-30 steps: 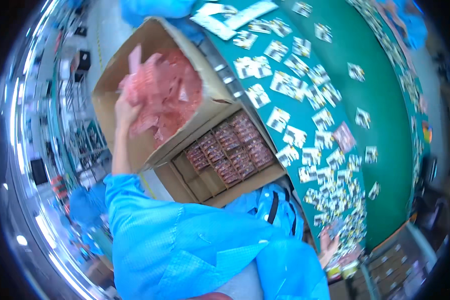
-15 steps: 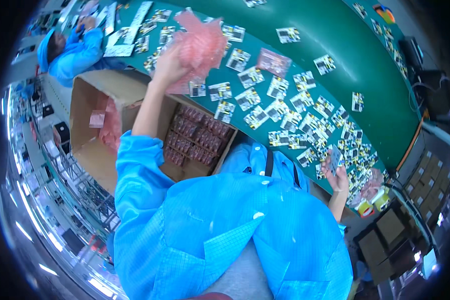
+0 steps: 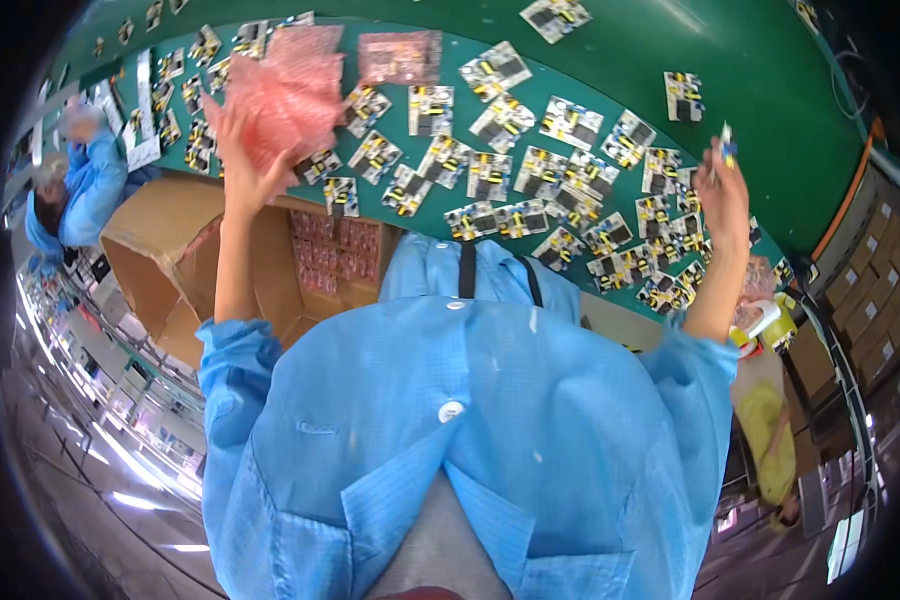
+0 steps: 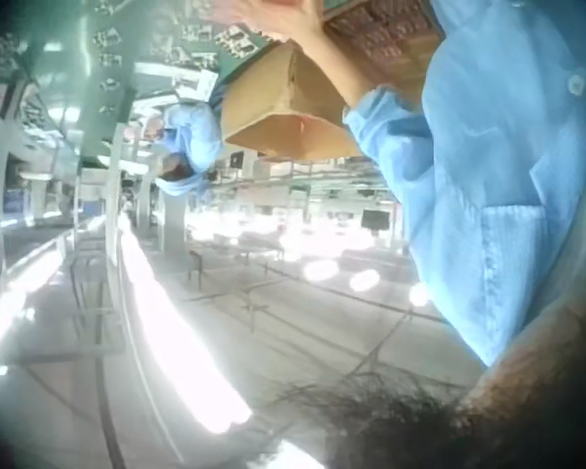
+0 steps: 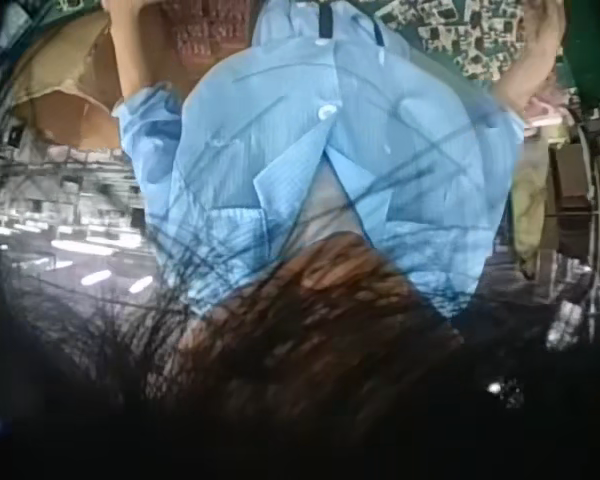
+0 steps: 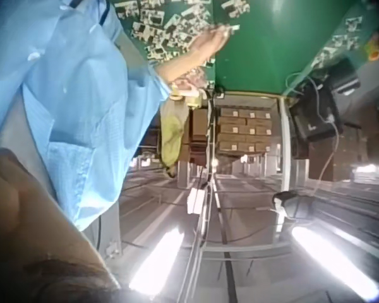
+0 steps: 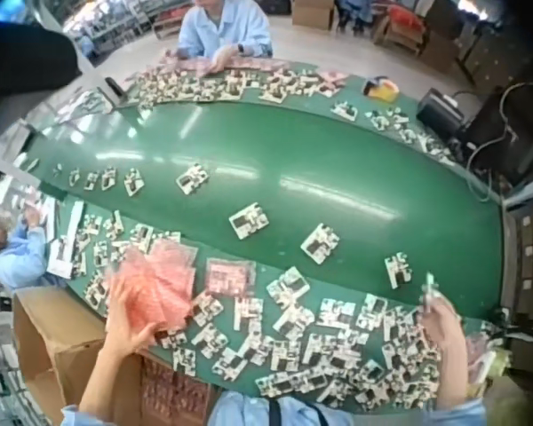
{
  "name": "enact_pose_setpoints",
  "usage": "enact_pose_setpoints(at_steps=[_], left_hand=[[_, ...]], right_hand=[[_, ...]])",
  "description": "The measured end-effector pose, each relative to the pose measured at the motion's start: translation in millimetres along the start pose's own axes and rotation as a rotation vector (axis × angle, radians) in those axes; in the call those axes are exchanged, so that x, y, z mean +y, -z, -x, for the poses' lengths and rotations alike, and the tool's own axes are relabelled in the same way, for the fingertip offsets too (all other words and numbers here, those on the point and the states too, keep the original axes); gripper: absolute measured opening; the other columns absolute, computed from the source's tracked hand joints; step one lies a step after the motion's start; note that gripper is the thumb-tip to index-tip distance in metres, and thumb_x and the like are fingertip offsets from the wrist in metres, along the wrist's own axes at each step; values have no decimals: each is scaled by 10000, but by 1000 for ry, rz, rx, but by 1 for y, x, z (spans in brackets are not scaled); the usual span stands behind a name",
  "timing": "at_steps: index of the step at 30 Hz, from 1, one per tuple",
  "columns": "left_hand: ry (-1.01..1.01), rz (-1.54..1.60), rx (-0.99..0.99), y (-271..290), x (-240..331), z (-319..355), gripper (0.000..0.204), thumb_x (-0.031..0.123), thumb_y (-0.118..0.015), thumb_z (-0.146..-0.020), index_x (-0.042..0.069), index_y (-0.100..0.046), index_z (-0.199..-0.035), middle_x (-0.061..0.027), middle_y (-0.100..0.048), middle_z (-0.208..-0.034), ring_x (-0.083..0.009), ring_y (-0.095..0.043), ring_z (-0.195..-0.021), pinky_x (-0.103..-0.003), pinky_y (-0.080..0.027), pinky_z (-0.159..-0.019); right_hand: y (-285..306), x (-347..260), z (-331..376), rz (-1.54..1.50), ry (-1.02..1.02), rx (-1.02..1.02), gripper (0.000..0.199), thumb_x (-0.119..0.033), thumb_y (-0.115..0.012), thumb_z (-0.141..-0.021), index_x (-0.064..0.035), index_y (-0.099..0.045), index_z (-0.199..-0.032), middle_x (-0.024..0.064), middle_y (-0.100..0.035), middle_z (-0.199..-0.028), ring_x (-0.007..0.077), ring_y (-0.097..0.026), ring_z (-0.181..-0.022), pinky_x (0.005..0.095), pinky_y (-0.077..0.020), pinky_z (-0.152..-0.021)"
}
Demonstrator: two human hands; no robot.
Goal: Packaging printed circuit boards into anti-static bubble wrap bags and placing them into boxes.
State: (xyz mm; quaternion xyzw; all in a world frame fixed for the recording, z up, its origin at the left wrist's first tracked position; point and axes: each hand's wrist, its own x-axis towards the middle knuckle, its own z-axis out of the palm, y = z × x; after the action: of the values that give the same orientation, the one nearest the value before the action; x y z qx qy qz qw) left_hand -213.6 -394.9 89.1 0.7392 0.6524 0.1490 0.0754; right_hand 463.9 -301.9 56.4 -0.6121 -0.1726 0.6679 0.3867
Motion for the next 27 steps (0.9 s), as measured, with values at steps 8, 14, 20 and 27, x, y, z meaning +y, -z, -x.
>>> enact_pose_setpoints(at_steps=[8,14,20,27], left_hand=[[142,-175,70,12,27,-21,309,92,-643,-880,73,-637,-1188,-103,-617,-1329,-291,-554,-1271,-552,-158,-1197],[-36,-71,243,-5,91,-107,258,-111,-585,-820,56,-684,-990,-124,-675,-1240,-297,-616,-1207,-541,-374,-1101],[-372,121,217,-98,199,-263,295,-67,-623,-759,89,-681,-1003,-101,-654,-1278,-313,-573,-1267,-567,-336,-1113],[-363,436,-835,-209,266,-375,300,91,-625,-820,28,-678,-1108,-153,-702,-1074,-361,-658,-1025,-417,-523,-919]], right_hand=[[-65,-40,-146,862,510,207,801,-440,-848,-750,-2,-526,-1339,47,-664,-1061,159,-643,-916,273,-498,-850],[-107,-18,-183,1239,740,358,652,-195,-774,-689,-57,-530,-1278,216,-542,-1146,406,-506,-1113,461,-428,-988],[-80,-35,-141,1457,597,455,821,-385,-805,-691,-60,-467,-1365,195,-522,-1266,382,-475,-1209,457,-401,-1039],[-22,5,-95,1356,293,406,906,-345,-873,-673,-97,-428,-1424,164,-473,-1318,373,-448,-1236,467,-394,-1028]])
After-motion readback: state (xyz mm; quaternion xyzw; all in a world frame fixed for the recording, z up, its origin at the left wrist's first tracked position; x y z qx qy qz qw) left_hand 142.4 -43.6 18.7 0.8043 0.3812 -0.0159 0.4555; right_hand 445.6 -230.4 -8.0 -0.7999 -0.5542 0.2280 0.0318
